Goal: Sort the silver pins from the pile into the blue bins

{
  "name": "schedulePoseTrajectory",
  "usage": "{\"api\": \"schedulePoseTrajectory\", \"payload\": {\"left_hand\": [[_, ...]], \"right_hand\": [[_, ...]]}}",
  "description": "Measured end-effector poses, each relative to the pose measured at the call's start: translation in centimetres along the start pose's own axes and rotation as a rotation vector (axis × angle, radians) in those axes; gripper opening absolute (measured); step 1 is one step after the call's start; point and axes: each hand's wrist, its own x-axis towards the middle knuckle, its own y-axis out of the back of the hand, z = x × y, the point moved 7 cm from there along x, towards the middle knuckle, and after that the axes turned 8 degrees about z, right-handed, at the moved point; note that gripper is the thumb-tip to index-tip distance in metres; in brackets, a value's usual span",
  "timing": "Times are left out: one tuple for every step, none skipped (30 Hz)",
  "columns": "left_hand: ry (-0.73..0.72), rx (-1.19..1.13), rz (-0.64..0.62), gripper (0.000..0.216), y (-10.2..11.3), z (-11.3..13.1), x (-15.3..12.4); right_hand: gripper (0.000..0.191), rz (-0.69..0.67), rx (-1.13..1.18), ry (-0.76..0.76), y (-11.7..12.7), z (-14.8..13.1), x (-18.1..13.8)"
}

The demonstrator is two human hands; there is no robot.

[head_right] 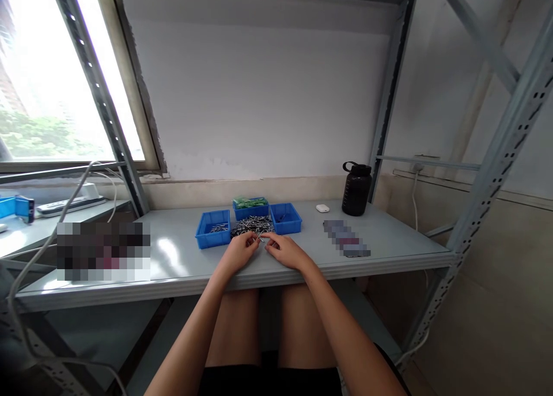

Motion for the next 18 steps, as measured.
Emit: {"api": "schedulePoseTrajectory", "payload": {"left_hand": [[-0.003,0.001,-0.003,0.022,-0.02,0.00,0.00],[-0.007,0.002,-0.006,0.022,-0.06,-0.01,0.02],[-0.009,0.004,-0.010,0.022,-0.11,-0.02,0.03],[-0.012,0.006,-0.015,0.022,-0.17,-0.04,0.04],[-0.013,0.008,-0.019,0.022,-0.23,-0.06,0.06],[-0.013,0.011,-0.023,0.022,-0.28,-0.08,0.07],[-0.012,0.015,-0.027,0.022,-0.33,-0.10,0.09],[-0.011,0.018,-0.028,0.023,-0.36,-0.12,0.10],[-0.008,0.021,-0.030,0.023,-0.37,-0.12,0.11],[-0.005,0.024,-0.030,0.022,-0.37,-0.13,0.12],[-0.002,0.027,-0.030,0.022,-0.36,-0.12,0.14],[0.000,0.029,-0.030,0.022,-0.33,-0.11,0.14],[0.002,0.031,-0.029,0.022,-0.30,-0.08,0.15],[0.002,0.032,-0.029,0.022,-0.27,-0.06,0.15],[0.001,0.034,-0.029,0.022,-0.25,-0.02,0.15],[0.000,0.036,-0.029,0.022,-0.23,0.00,0.14],[-0.002,0.038,-0.029,0.022,-0.22,0.03,0.13],[-0.005,0.040,-0.030,0.022,-0.22,0.05,0.12]], "right_hand": [[0.041,0.002,-0.001,-0.001,0.00,0.01,0.00],[0.040,0.005,-0.002,-0.003,0.01,0.03,0.00],[0.040,0.007,-0.003,-0.006,0.04,0.05,0.00],[0.040,0.010,-0.003,-0.010,0.06,0.07,-0.01],[0.041,0.013,-0.003,-0.014,0.10,0.09,-0.02],[0.041,0.013,-0.001,-0.018,0.12,0.11,-0.04],[0.041,0.013,0.001,-0.021,0.14,0.14,-0.05],[0.042,0.013,0.003,-0.024,0.15,0.16,-0.05],[0.042,0.012,0.004,-0.026,0.15,0.19,-0.05],[0.042,0.012,0.006,-0.027,0.16,0.22,-0.04],[0.042,0.012,0.007,-0.028,0.16,0.25,-0.02],[0.042,0.013,0.008,-0.028,0.15,0.28,0.00],[0.043,0.013,0.009,-0.027,0.15,0.30,0.02],[0.043,0.013,0.009,-0.026,0.14,0.31,0.05],[0.043,0.013,0.009,-0.025,0.13,0.32,0.06],[0.043,0.014,0.008,-0.025,0.12,0.32,0.07],[0.043,0.013,0.007,-0.025,0.11,0.32,0.07],[0.043,0.013,0.005,-0.025,0.11,0.31,0.06]]}}
